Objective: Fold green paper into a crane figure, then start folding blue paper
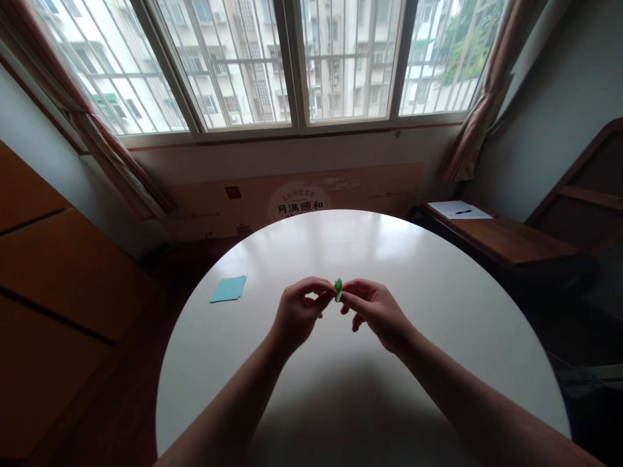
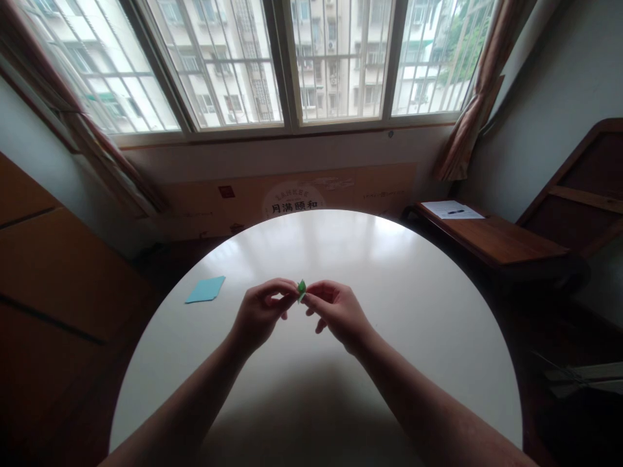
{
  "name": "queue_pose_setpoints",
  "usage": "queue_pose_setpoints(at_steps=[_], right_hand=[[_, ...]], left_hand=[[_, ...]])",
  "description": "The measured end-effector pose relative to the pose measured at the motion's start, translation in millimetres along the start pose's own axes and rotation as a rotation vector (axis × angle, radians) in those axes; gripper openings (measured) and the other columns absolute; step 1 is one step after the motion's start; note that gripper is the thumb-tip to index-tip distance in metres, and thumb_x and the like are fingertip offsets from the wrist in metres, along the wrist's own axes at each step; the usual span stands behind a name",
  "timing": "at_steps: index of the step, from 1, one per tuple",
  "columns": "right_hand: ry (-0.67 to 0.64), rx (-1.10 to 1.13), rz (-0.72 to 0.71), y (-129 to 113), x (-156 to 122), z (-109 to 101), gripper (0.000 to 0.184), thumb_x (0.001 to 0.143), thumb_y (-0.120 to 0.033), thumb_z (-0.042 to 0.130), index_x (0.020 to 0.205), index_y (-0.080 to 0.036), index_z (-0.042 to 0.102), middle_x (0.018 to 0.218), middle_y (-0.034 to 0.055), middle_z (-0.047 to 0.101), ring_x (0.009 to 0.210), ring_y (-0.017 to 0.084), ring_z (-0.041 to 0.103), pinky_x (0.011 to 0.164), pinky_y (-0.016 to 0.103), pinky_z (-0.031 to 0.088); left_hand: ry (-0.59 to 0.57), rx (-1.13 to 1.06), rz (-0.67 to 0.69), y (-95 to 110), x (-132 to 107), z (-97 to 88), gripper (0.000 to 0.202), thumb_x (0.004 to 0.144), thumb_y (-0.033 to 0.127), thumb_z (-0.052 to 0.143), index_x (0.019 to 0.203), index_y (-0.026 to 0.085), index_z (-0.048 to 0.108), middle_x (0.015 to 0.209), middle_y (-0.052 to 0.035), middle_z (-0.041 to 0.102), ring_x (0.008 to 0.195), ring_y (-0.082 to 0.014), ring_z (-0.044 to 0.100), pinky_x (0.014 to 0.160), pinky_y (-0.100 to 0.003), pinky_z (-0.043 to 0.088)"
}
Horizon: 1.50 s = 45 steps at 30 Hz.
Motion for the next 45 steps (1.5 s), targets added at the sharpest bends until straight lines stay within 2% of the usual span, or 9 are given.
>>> queue_pose_setpoints(at_steps=[6, 12, 18, 24, 28, 37, 45], right_hand=[[0.008, 0.049, 0.089, -2.0, -1.6, 0.6, 0.030, 0.078, -0.046, 0.075, 0.088, -0.018, 0.072, 0.087, 0.0060, 0.067, 0.074, 0.018, 0.062, 0.042, 0.020, 0.046], [-0.036, 0.032, 0.114, 1.2, -1.9, 0.5, 0.032, 0.076, -0.047, 0.078, 0.089, -0.018, 0.070, 0.088, 0.0064, 0.067, 0.076, 0.019, 0.062, 0.043, 0.020, 0.046], [-0.081, 0.054, 0.150, 3.2, -0.2, -0.1, 0.029, 0.077, -0.044, 0.079, 0.089, -0.019, 0.072, 0.088, 0.0065, 0.068, 0.078, 0.019, 0.064, 0.043, 0.019, 0.046], [-0.068, 0.052, 0.151, 2.1, 1.8, -2.8, 0.030, 0.074, -0.044, 0.082, 0.088, -0.018, 0.076, 0.089, 0.0077, 0.070, 0.074, 0.017, 0.063, 0.043, 0.019, 0.044], [-0.030, 0.002, 0.131, 1.3, 1.6, -4.2, 0.030, 0.074, -0.045, 0.081, 0.086, -0.017, 0.077, 0.084, 0.0079, 0.071, 0.070, 0.017, 0.062, 0.043, 0.019, 0.043], [-0.020, -0.066, 0.102, 0.1, 1.0, -2.8, 0.030, 0.074, -0.043, 0.081, 0.085, -0.016, 0.077, 0.077, 0.0077, 0.071, 0.068, 0.018, 0.063, 0.043, 0.020, 0.044], [-0.031, -0.048, 0.137, 0.0, 0.1, -3.4, 0.032, 0.075, -0.044, 0.079, 0.087, -0.015, 0.076, 0.084, 0.0098, 0.072, 0.071, 0.018, 0.064, 0.044, 0.020, 0.044]], left_hand=[[0.026, 0.137, 0.054, 0.3, -2.2, -1.1, 0.008, 0.085, 0.021, 0.070, 0.081, 0.017, 0.076, 0.085, -0.0069, 0.072, 0.067, -0.0150, 0.064, 0.046, -0.020, 0.046], [0.006, 0.208, 0.094, 3.0, -3.5, -1.6, 0.010, 0.086, 0.018, 0.068, 0.078, 0.017, 0.074, 0.083, -0.0059, 0.072, 0.068, -0.0139, 0.062, 0.050, -0.021, 0.045], [0.036, 0.124, -0.048, 1.0, -2.1, -2.8, 0.003, 0.078, 0.018, 0.072, 0.079, 0.015, 0.072, 0.074, -0.0042, 0.070, 0.064, -0.0137, 0.059, 0.048, -0.020, 0.046], [-0.005, -0.064, -0.309, -0.4, 1.5, -4.1, 0.025, 0.076, 0.031, 0.075, 0.092, 0.012, 0.073, 0.080, -0.0079, 0.072, 0.066, -0.0159, 0.061, 0.042, -0.019, 0.045], [-0.066, -0.060, -0.416, 3.1, 2.5, -4.6, 0.030, 0.080, 0.040, 0.072, 0.086, 0.011, 0.076, 0.071, -0.0057, 0.066, 0.061, -0.0129, 0.054, 0.041, -0.017, 0.042], [-0.122, 0.000, -0.484, 3.2, 1.7, -4.7, 0.030, 0.075, 0.041, 0.076, 0.082, 0.012, 0.077, 0.067, -0.0044, 0.062, 0.062, -0.0133, 0.051, 0.040, -0.017, 0.039], [-0.094, 0.065, -0.402, 5.3, 0.5, -2.5, 0.031, 0.078, 0.042, 0.072, 0.081, 0.011, 0.076, 0.065, -0.0027, 0.061, 0.055, -0.0114, 0.051, 0.040, -0.018, 0.041]])
Point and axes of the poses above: each hand's wrist, its own x-axis towards the middle knuckle, its own z-axis out of the palm, y = z × x, the point moved 2 cm from there along x, towards the middle knuckle
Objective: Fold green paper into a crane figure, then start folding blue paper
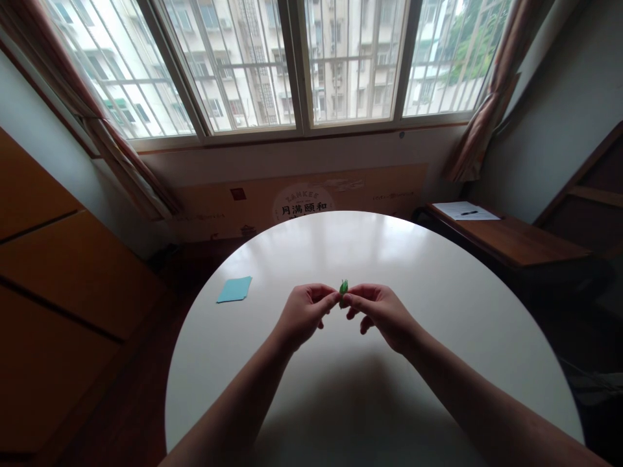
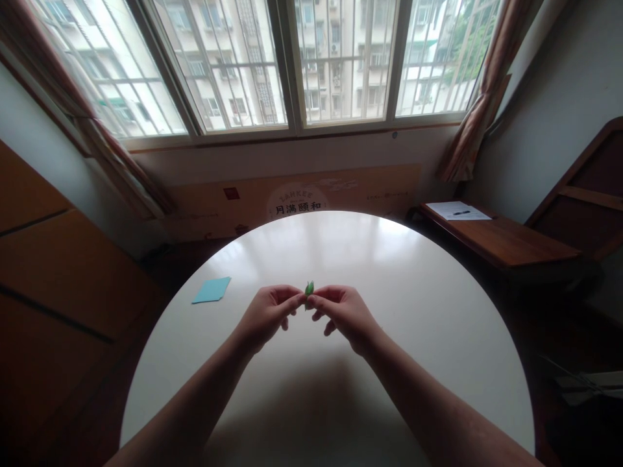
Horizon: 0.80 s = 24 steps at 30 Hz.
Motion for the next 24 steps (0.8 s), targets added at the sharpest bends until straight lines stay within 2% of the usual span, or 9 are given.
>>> queue_pose_setpoints(at_steps=[9, 15, 24], right_hand=[[-0.028, 0.044, 0.020, -1.7, 0.2, -2.3, 0.030, 0.073, -0.044, 0.081, 0.085, -0.017, 0.077, 0.087, 0.0089, 0.072, 0.071, 0.017, 0.063, 0.043, 0.019, 0.042], [-0.007, 0.037, 0.000, -1.7, 0.3, -1.6, 0.031, 0.072, -0.045, 0.082, 0.082, -0.017, 0.076, 0.079, 0.0072, 0.072, 0.068, 0.017, 0.062, 0.043, 0.020, 0.041], [-0.021, -0.013, -0.058, -0.7, 0.5, -1.1, 0.033, 0.074, -0.047, 0.080, 0.085, -0.016, 0.075, 0.080, 0.0076, 0.072, 0.069, 0.018, 0.063, 0.042, 0.021, 0.043]], left_hand=[[0.008, 0.023, 0.037, -2.0, 0.9, -0.4, 0.030, 0.081, 0.041, 0.071, 0.083, 0.012, 0.078, 0.063, -0.0024, 0.062, 0.053, -0.0112, 0.051, 0.040, -0.019, 0.043], [-0.023, -0.016, 0.028, -0.6, -0.4, 1.2, 0.032, 0.077, 0.040, 0.076, 0.092, 0.012, 0.079, 0.067, -0.0049, 0.068, 0.057, -0.0130, 0.056, 0.039, -0.018, 0.043], [0.020, -0.060, 0.022, -1.6, -0.6, -1.0, 0.027, 0.075, 0.040, 0.078, 0.081, 0.013, 0.079, 0.069, -0.0060, 0.072, 0.054, -0.0119, 0.055, 0.041, -0.019, 0.041]])
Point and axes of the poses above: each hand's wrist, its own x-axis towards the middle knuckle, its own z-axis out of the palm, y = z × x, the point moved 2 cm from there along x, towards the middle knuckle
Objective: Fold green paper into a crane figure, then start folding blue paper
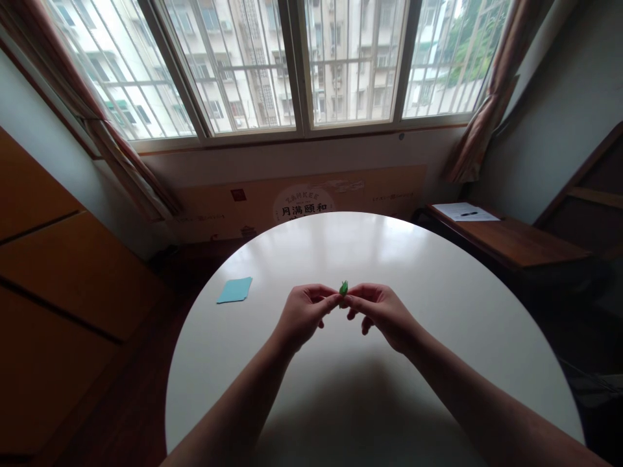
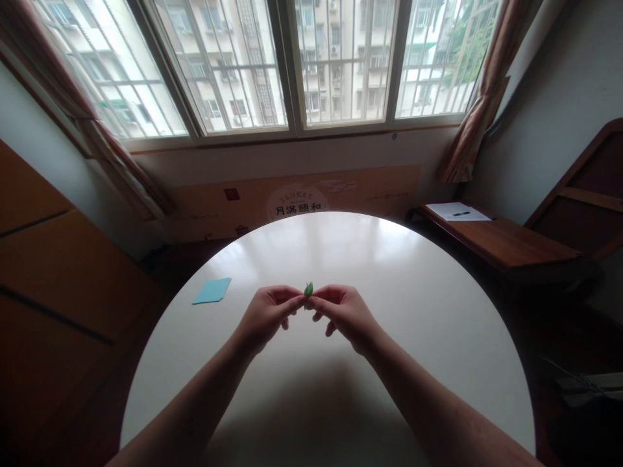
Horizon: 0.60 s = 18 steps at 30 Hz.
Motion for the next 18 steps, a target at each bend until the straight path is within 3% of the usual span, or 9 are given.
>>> queue_pose_setpoints(at_steps=[5, 10, 12, 15, 18], right_hand=[[-0.005, -0.012, -0.060, -2.5, -1.9, 2.6, 0.029, 0.075, -0.044, 0.079, 0.083, -0.016, 0.073, 0.076, 0.0058, 0.070, 0.067, 0.018, 0.063, 0.043, 0.021, 0.044], [0.072, -0.045, -0.087, 1.2, -1.9, 4.8, 0.030, 0.077, -0.044, 0.077, 0.085, -0.016, 0.073, 0.072, 0.0052, 0.069, 0.066, 0.018, 0.064, 0.042, 0.022, 0.044], [0.109, -0.081, -0.099, 3.6, -1.4, 4.4, 0.029, 0.077, -0.044, 0.076, 0.085, -0.016, 0.074, 0.073, 0.0059, 0.070, 0.068, 0.019, 0.064, 0.043, 0.023, 0.047], [0.162, -0.144, -0.134, 4.5, -1.4, 3.8, 0.029, 0.078, -0.044, 0.076, 0.085, -0.016, 0.073, 0.079, 0.0078, 0.072, 0.074, 0.022, 0.066, 0.045, 0.025, 0.051], [0.173, -0.202, -0.185, 2.7, -2.3, 4.4, 0.027, 0.078, -0.043, 0.076, 0.084, -0.017, 0.073, 0.084, 0.0094, 0.074, 0.083, 0.026, 0.069, 0.045, 0.026, 0.053]], left_hand=[[0.000, -0.088, -0.049, -1.2, -0.9, 3.5, 0.027, 0.071, 0.039, 0.081, 0.079, 0.013, 0.079, 0.070, -0.0071, 0.072, 0.058, -0.0127, 0.056, 0.044, -0.019, 0.039], [0.039, -0.139, -0.115, -8.7, 0.2, 8.2, 0.032, 0.072, 0.044, 0.079, 0.081, 0.013, 0.077, 0.070, -0.0072, 0.070, 0.059, -0.0135, 0.055, 0.043, -0.019, 0.037], [0.126, -0.033, -0.033, -10.6, 0.8, 7.2, 0.031, 0.072, 0.043, 0.079, 0.083, 0.014, 0.076, 0.069, -0.0064, 0.070, 0.058, -0.0144, 0.055, 0.044, -0.021, 0.039], [0.284, 0.220, 0.213, -8.8, -1.0, 4.5, 0.019, 0.075, 0.035, 0.079, 0.079, 0.017, 0.076, 0.073, -0.0053, 0.072, 0.060, -0.0150, 0.057, 0.055, -0.026, 0.047], [0.299, 0.363, 0.336, -7.1, -3.9, 5.3, 0.011, 0.081, 0.029, 0.074, 0.082, 0.020, 0.079, 0.078, -0.0049, 0.075, 0.062, -0.0156, 0.059, 0.062, -0.028, 0.048]])
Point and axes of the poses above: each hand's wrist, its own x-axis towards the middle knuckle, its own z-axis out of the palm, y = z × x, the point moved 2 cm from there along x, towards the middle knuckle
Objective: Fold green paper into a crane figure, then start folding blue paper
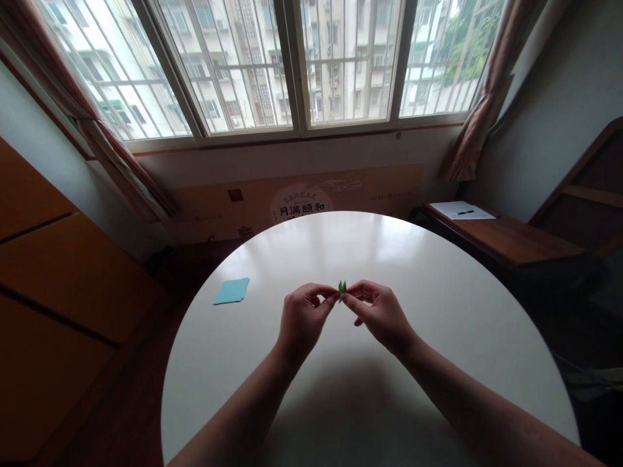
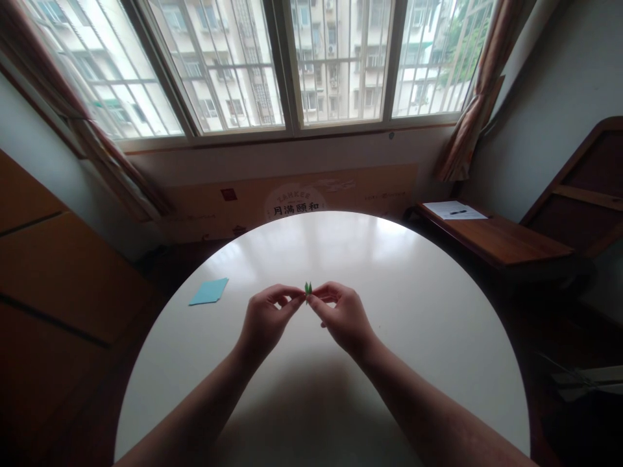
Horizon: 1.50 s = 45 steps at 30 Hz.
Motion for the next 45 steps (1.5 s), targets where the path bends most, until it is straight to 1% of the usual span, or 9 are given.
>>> queue_pose_setpoints(at_steps=[5, 10, 13, 20, 23, 29, 35, 39, 45], right_hand=[[0.006, -0.114, -0.101, -0.9, -0.5, -1.0, 0.020, 0.083, -0.038, 0.072, 0.089, -0.020, 0.076, 0.088, 0.0093, 0.076, 0.087, 0.028, 0.071, 0.049, 0.029, 0.056], [0.041, -0.202, -0.166, -1.4, -1.1, -4.2, 0.018, 0.086, -0.037, 0.069, 0.091, -0.022, 0.077, 0.088, 0.0089, 0.076, 0.082, 0.027, 0.070, 0.053, 0.032, 0.054], [0.040, -0.220, -0.192, -3.4, -1.7, -4.9, 0.016, 0.086, -0.035, 0.070, 0.090, -0.022, 0.077, 0.086, 0.0085, 0.075, 0.079, 0.026, 0.069, 0.053, 0.032, 0.053], [0.006, -0.194, -0.198, -6.9, -3.5, -3.9, 0.013, 0.086, -0.033, 0.070, 0.087, -0.021, 0.074, 0.084, 0.0081, 0.072, 0.077, 0.024, 0.067, 0.046, 0.027, 0.050], [0.027, -0.136, -0.167, -6.8, -3.7, -3.6, 0.013, 0.084, -0.033, 0.072, 0.082, -0.021, 0.068, 0.083, 0.0076, 0.070, 0.080, 0.024, 0.068, 0.045, 0.026, 0.052], [0.081, 0.038, -0.101, -3.9, -2.2, -2.1, 0.035, 0.075, -0.036, 0.082, 0.070, -0.021, 0.051, 0.081, 0.0061, 0.068, 0.082, 0.026, 0.067, 0.037, 0.022, 0.050], [0.061, 0.082, -0.087, -1.1, -1.6, 0.0, 0.038, 0.074, -0.035, 0.083, 0.070, -0.021, 0.048, 0.079, 0.0045, 0.068, 0.075, 0.021, 0.065, 0.038, 0.021, 0.050], [0.051, 0.090, -0.092, -1.6, -1.4, -0.1, 0.038, 0.074, -0.034, 0.083, 0.071, -0.021, 0.048, 0.078, 0.0041, 0.069, 0.073, 0.020, 0.064, 0.038, 0.020, 0.050], [0.048, 0.117, -0.101, -2.6, -0.8, 0.4, 0.038, 0.074, -0.032, 0.084, 0.070, -0.021, 0.047, 0.080, 0.0051, 0.072, 0.075, 0.021, 0.066, 0.039, 0.020, 0.050]], left_hand=[[-0.063, -0.039, -0.017, 1.8, -1.4, 3.4, 0.017, 0.083, 0.024, 0.065, 0.091, 0.020, 0.080, 0.084, -0.0064, 0.077, 0.071, -0.0191, 0.064, 0.070, -0.030, 0.050], [-0.203, -0.356, -0.331, 2.0, -0.4, 7.0, 0.028, 0.077, 0.029, 0.065, 0.096, 0.015, 0.080, 0.059, -0.0015, 0.062, 0.049, -0.0119, 0.047, 0.044, -0.023, 0.035], [-0.254, -0.487, -0.457, 4.4, 0.6, 6.6, 0.036, 0.072, 0.038, 0.075, 0.097, 0.013, 0.080, 0.059, -0.0001, 0.057, 0.048, -0.0084, 0.039, 0.041, -0.020, 0.027], [-0.246, -0.560, -0.505, 3.6, 2.5, 6.2, 0.039, 0.063, 0.047, 0.084, 0.082, 0.013, 0.081, 0.058, -0.0010, 0.056, 0.054, -0.0095, 0.041, 0.042, -0.020, 0.027], [-0.226, -0.569, -0.493, 2.8, 1.5, 7.0, 0.037, 0.065, 0.047, 0.082, 0.081, 0.014, 0.080, 0.060, -0.0013, 0.058, 0.053, -0.0092, 0.041, 0.041, -0.020, 0.027], [-0.205, -0.478, -0.398, -1.3, 2.0, 9.0, 0.034, 0.074, 0.045, 0.077, 0.083, 0.012, 0.078, 0.060, -0.0015, 0.060, 0.051, -0.0088, 0.044, 0.039, -0.018, 0.033], [-0.059, -0.330, -0.121, -2.8, -1.3, 6.7, 0.023, 0.077, 0.031, 0.076, 0.093, 0.015, 0.072, 0.087, -0.0090, 0.075, 0.078, -0.0219, 0.069, 0.043, -0.020, 0.049], [-0.038, -0.241, 0.032, 1.3, -3.6, 3.6, 0.017, 0.083, 0.025, 0.072, 0.098, 0.019, 0.077, 0.088, -0.0076, 0.078, 0.076, -0.0200, 0.071, 0.048, -0.021, 0.050], [-0.032, -0.331, -0.067, 1.5, -0.7, 3.9, 0.015, 0.077, 0.022, 0.073, 0.090, 0.017, 0.079, 0.081, -0.0074, 0.077, 0.067, -0.0188, 0.068, 0.042, -0.020, 0.048]])
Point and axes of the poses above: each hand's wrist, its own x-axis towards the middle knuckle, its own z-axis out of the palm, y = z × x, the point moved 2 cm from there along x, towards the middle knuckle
